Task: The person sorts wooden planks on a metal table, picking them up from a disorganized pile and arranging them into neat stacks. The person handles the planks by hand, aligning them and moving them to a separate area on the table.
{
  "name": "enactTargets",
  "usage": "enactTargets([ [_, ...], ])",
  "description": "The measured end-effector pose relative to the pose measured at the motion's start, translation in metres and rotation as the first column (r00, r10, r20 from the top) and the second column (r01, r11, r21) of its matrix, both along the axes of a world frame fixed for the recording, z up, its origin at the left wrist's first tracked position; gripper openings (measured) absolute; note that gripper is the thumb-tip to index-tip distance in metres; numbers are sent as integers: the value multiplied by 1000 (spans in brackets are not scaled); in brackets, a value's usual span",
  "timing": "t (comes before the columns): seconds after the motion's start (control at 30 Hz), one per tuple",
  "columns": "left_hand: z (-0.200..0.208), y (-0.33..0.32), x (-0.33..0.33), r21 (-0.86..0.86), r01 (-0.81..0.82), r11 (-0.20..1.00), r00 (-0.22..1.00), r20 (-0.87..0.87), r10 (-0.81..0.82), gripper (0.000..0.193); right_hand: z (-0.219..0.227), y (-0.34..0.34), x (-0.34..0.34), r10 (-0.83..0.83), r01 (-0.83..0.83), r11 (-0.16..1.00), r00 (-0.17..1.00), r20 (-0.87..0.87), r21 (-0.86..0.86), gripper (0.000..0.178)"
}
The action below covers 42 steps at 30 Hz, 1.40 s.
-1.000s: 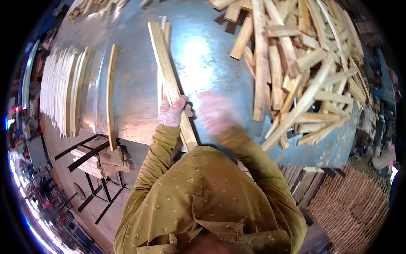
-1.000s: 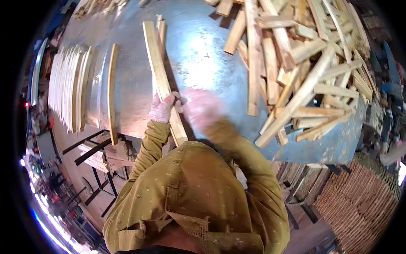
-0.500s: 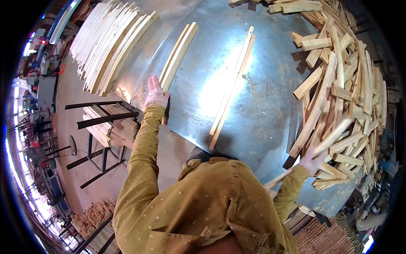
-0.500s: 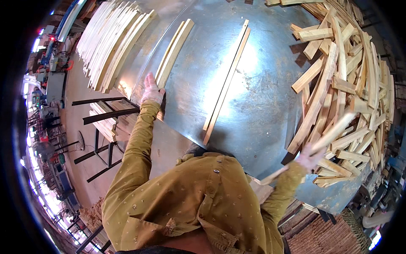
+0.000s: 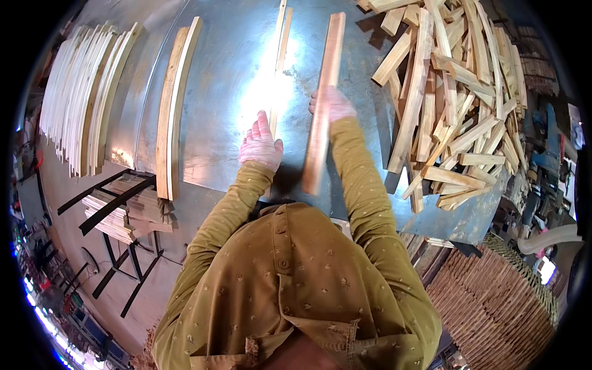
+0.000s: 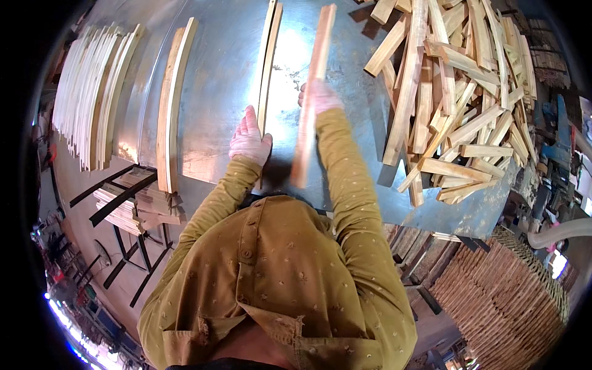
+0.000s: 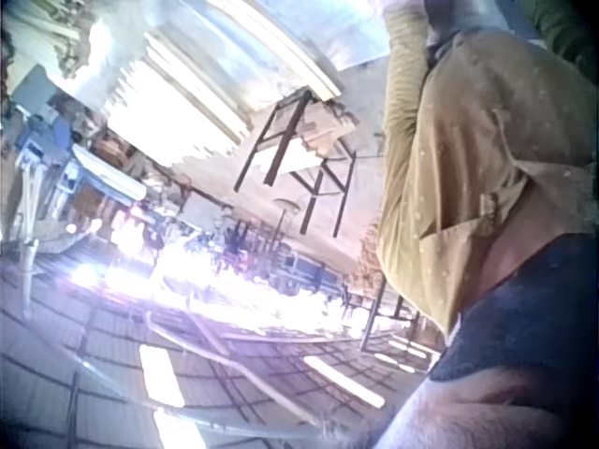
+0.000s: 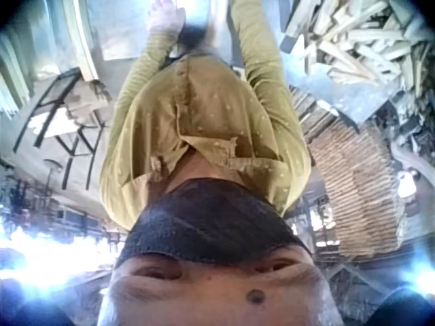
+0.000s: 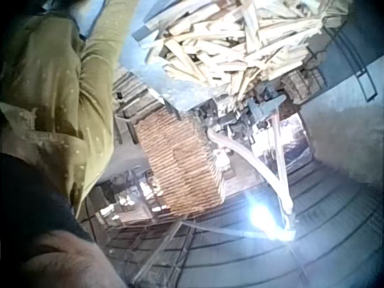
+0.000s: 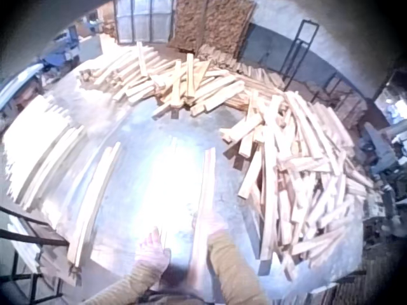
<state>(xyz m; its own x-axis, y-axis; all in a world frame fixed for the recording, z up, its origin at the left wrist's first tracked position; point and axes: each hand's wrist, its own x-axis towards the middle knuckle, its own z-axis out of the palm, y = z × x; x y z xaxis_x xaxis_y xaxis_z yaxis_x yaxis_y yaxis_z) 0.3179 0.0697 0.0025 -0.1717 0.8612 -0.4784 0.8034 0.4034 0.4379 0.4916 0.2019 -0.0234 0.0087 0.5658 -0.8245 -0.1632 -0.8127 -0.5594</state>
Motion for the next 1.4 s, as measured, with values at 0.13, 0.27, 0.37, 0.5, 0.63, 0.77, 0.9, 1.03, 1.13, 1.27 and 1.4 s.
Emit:
enactTargets([
  [0.13, 7, -10, 2, 112, 31, 993, 997, 67, -39, 103, 23, -18, -32, 570, -970, 229, 199, 797, 79, 30],
  [0.27, 13, -5, 20, -57, -53, 997, 987, -156, 44, 99, 84, 12, 59, -566, -585, 283, 538, 625, 760, 44],
  [0.37, 2, -13, 18, -6, -52, 999, 984, -173, 50, 99, 115, 99, 184, -678, -85, 693, 258, 688, 716, 64],
  [0.5, 0, -21, 22, 249, 224, 942, 893, -439, -96, 94, 105, 152, 262, -445, 294, 892, 447, 776, 343, 79],
  [0.63, 59, 26, 46, 434, -100, 895, 891, 439, -113, 85, 146, 50, 167, -658, 582, 591, 748, -83, 559, 57],
  [0.77, 66, 63, 84, 7, 41, 999, 425, 905, -24, 81, 101, -108, 113, 97, -356, 668, 912, 398, 654, 48],
  [0.9, 71, 44, 108, -328, 186, 926, 365, 898, 245, 58, 62, -102, 156, -120, -234, 612, 917, 381, 755, 52],
  [1.03, 83, -14, 92, -208, 156, 966, 365, 920, 140, 61, 55, -25, 196, -270, -697, 676, 70, 960, 241, 45],
  [1.13, 99, -65, 74, -228, -88, 970, 174, 955, 240, 52, 6, -9, 197, -158, -645, 765, -195, 968, -5, 49],
  [1.27, 82, -90, 38, 199, -477, 856, 642, 744, 185, 44, 37, -33, 161, -131, -515, 803, 336, 933, 299, 54],
  [1.4, 34, -81, -25, 311, -494, 812, 869, 207, 449, 42, -4, -65, 146, -27, 179, 793, 965, -259, 582, 45],
])
